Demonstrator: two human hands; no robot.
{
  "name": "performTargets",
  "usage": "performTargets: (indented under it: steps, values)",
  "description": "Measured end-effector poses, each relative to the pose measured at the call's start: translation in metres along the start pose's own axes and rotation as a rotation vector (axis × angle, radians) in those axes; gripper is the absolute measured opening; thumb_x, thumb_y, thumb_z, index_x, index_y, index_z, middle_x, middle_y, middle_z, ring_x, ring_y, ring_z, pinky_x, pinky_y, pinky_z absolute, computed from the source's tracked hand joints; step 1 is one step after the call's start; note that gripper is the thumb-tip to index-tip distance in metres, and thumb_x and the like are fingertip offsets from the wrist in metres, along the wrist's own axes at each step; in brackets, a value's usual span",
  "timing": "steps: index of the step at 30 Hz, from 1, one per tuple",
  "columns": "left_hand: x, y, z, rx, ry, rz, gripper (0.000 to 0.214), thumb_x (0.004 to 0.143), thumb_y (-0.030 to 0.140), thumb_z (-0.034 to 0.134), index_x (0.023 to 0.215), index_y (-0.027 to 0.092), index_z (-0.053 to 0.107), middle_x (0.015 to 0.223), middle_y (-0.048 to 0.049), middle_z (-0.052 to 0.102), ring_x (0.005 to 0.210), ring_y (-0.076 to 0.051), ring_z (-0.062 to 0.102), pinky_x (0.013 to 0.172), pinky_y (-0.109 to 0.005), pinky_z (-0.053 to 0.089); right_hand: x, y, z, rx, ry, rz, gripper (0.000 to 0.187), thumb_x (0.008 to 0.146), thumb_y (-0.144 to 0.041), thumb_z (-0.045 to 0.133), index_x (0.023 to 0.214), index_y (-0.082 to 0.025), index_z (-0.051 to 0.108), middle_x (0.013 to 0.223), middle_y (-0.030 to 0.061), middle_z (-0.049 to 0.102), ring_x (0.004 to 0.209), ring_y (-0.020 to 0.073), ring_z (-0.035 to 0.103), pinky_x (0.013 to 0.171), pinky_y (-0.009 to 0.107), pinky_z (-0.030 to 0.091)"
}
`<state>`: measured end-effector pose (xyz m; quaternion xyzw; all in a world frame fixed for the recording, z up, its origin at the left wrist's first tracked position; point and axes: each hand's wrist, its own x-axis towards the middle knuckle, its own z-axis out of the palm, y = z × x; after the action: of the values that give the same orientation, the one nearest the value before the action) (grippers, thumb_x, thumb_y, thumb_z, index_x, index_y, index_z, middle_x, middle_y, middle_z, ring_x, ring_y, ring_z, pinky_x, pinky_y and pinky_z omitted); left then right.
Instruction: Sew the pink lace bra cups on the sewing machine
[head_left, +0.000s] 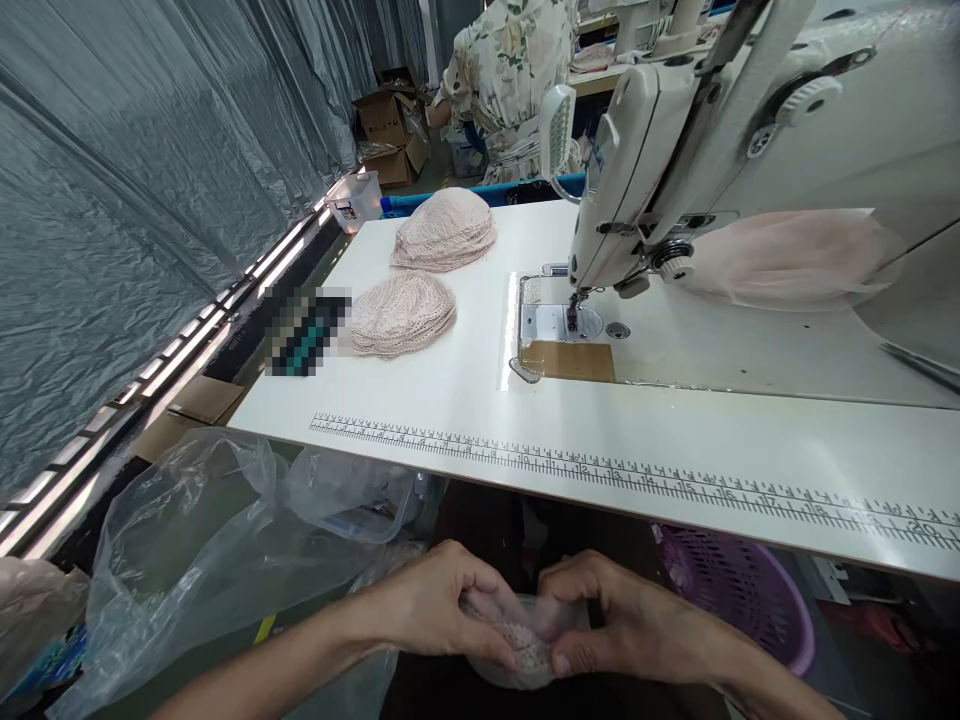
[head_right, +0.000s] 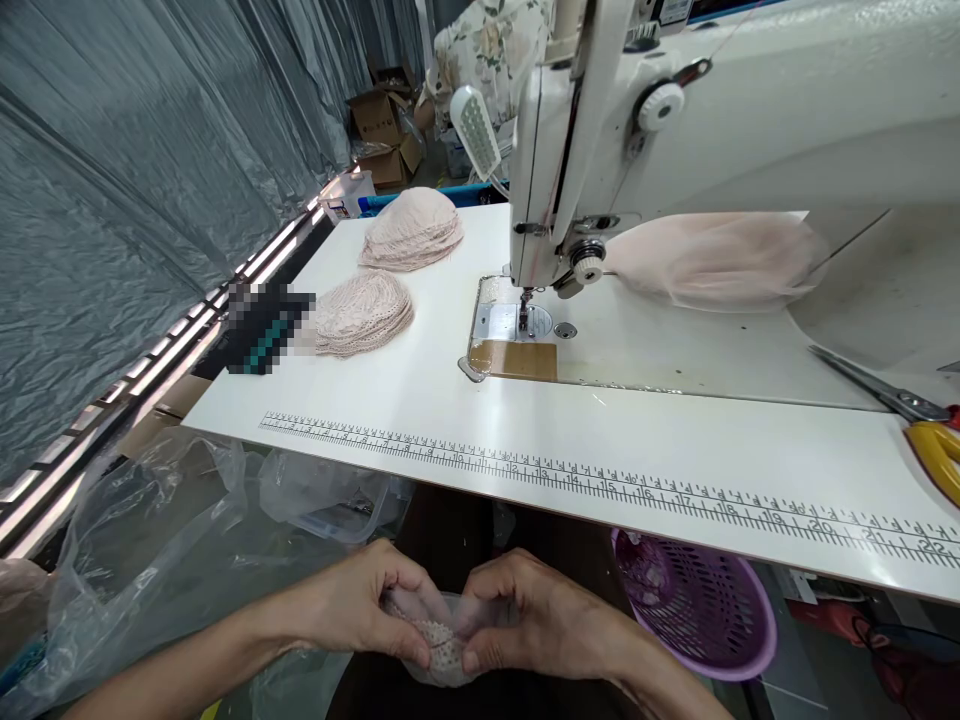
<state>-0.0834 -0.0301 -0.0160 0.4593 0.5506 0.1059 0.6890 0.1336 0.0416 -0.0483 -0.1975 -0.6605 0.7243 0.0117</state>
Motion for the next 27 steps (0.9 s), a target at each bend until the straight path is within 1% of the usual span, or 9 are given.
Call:
performTargets:
  steps: [3,6,9,13,17,23,27]
  values:
    - [-0.001,-0.001,-0.001,-0.035,-0.037,0.01,0.037,0.063,0.039,0.081,0.092,0.017,0.077,0.072,-0.0017,0.07,0.063,-0.013,0.06,0.06,-0.018,0.044,0.001,-0.002,0.0,0.018,0.013,-0.011,0.023,0.075,-0.035,0.073,0.069,-0.013,0.072,0.063,-0.0003,0.059,0.062,0.0124,0.053,0.057,0.021,0.04]
    - [-0.003,-0.004,-0.003,-0.059,-0.075,0.053,0.039,0.062,0.039,0.081,0.094,0.016,0.076,0.069,-0.0007,0.066,0.061,-0.011,0.054,0.059,-0.018,0.041,-0.001,0.0,-0.003,0.027,0.014,-0.006,0.023,0.078,-0.035,0.071,0.071,-0.013,0.072,0.064,-0.0005,0.058,0.063,0.0127,0.053,0.059,0.021,0.041]
    - [-0.003,-0.008,-0.005,-0.043,-0.065,0.089,0.038,0.064,0.036,0.08,0.095,0.015,0.076,0.064,0.0017,0.06,0.057,-0.008,0.045,0.054,-0.016,0.036,-0.004,0.004,-0.007,0.048,0.005,0.027,0.026,0.079,-0.038,0.07,0.074,-0.013,0.071,0.065,-0.0008,0.057,0.063,0.0124,0.051,0.059,0.022,0.039]
    - [-0.001,-0.011,-0.005,-0.046,-0.041,0.07,0.037,0.063,0.034,0.081,0.094,0.014,0.076,0.058,0.0043,0.051,0.051,-0.006,0.037,0.049,-0.016,0.029,-0.005,0.006,-0.01,0.073,-0.012,0.063,0.031,0.079,-0.042,0.07,0.074,-0.012,0.071,0.066,-0.0007,0.056,0.064,0.0127,0.051,0.06,0.023,0.039]
    - [-0.001,-0.011,-0.005,-0.077,-0.054,0.06,0.037,0.064,0.035,0.081,0.093,0.012,0.076,0.061,0.0021,0.055,0.053,-0.007,0.04,0.049,-0.017,0.031,-0.006,0.003,-0.011,0.095,-0.017,0.084,0.033,0.077,-0.045,0.071,0.072,-0.012,0.07,0.064,-0.0014,0.056,0.063,0.0128,0.051,0.061,0.024,0.039]
    - [-0.001,-0.008,-0.004,-0.097,-0.055,0.037,0.039,0.063,0.032,0.081,0.097,0.013,0.076,0.063,0.0019,0.056,0.055,-0.007,0.043,0.053,-0.017,0.035,-0.006,0.004,-0.013,0.135,-0.017,0.116,0.036,0.075,-0.048,0.072,0.076,-0.012,0.071,0.064,-0.0011,0.057,0.063,0.0129,0.051,0.061,0.024,0.039]
    - [-0.001,-0.006,-0.004,-0.113,-0.043,0.038,0.038,0.061,0.031,0.081,0.094,0.014,0.076,0.06,0.0029,0.055,0.053,-0.007,0.042,0.052,-0.017,0.035,-0.003,0.006,-0.008,0.175,-0.012,0.128,0.037,0.067,-0.047,0.078,0.076,-0.013,0.07,0.064,-0.0023,0.056,0.062,0.0118,0.049,0.058,0.022,0.036]
